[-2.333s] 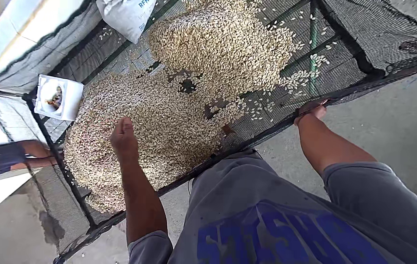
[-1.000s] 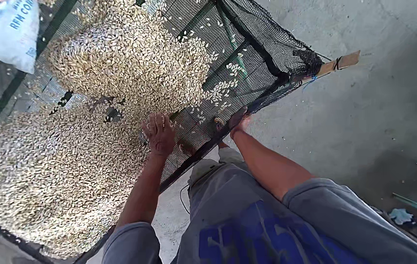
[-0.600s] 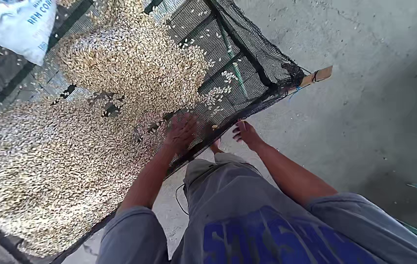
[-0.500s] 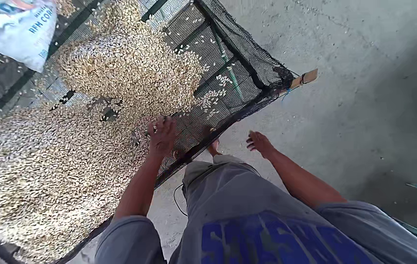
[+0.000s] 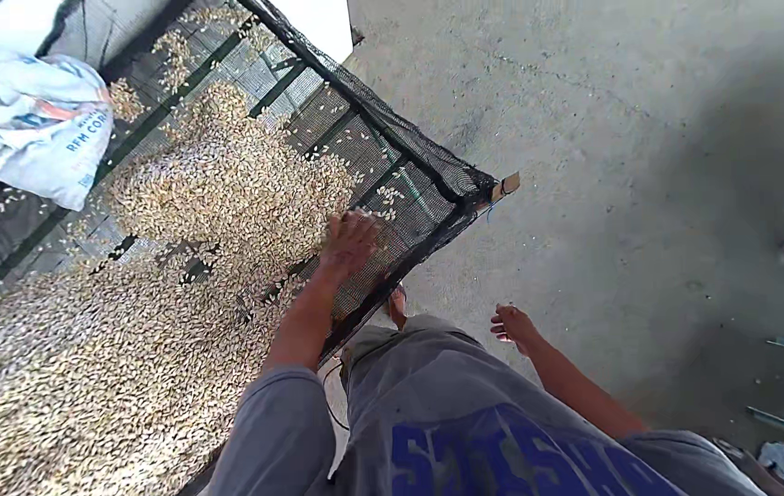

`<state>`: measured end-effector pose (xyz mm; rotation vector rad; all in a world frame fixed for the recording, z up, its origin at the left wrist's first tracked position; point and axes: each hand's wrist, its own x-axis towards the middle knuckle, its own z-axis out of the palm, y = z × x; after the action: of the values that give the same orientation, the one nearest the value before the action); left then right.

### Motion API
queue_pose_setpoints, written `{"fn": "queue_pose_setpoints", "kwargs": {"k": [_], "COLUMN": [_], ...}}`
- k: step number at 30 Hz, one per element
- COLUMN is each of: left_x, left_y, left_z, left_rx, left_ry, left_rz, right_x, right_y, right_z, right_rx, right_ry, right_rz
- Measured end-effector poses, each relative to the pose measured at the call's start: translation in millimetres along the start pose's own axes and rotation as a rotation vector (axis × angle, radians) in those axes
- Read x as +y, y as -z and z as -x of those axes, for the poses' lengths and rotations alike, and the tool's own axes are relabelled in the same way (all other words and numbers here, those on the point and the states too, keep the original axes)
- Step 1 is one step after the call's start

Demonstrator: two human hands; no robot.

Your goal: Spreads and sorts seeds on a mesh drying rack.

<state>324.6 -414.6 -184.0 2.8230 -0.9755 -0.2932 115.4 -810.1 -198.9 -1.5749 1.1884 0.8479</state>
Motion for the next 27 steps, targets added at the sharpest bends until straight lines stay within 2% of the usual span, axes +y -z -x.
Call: {"fn": "queue_pose_setpoints", "kwargs": {"k": [3,5,6,8,10,11,12,14,17,19,21,23,25,27], "left_x": [-38,-30,-15,25,56,59,52,14,-49,-67,-52,-15,21,40], "left_y": [6,13,14,-2,-13,-10,-7,0,25,42,43,24,3,5], "left_z": [3,-12,-22,-44,-62,-70,-77,-82,-73,-64,-54,-41,-36,-46], "left_rx": [0.108,0.15,0.172,0.183,0.044,-0.052,-0.073,-0.004,0.013,-0.003,0.072,0.075,-0.039,-0.213], "left_ry": [0.256,0.379,0.366,0.202,0.004,-0.055,-0.081,-0.046,0.157,0.361,0.404,0.262,0.117,0.095], "left_rz": [-0.085,-0.091,-0.076,-0.026,0.032,0.055,0.077,0.052,-0.039,-0.084,-0.075,-0.044,-0.005,0.025], "right_x": [7,18,23,31,34,33,33,35,48,61,71,74,66,49], "right_y": [5,10,12,12,12,11,12,13,16,15,14,12,11,11], "right_z": [8,6,6,9,14,17,19,22,25,24,22,19,15,10], "right_rx": [0.004,0.026,0.036,0.063,0.075,0.08,0.089,0.107,0.132,0.136,0.115,0.091,0.078,0.074], "right_ry": [0.025,0.007,-0.017,-0.062,-0.087,-0.086,-0.082,-0.076,-0.097,-0.126,-0.157,-0.185,-0.192,-0.167], "right_rz": [-0.011,-0.016,-0.023,-0.037,-0.054,-0.071,-0.088,-0.117,-0.147,-0.161,-0.15,-0.118,-0.085,-0.067]}}
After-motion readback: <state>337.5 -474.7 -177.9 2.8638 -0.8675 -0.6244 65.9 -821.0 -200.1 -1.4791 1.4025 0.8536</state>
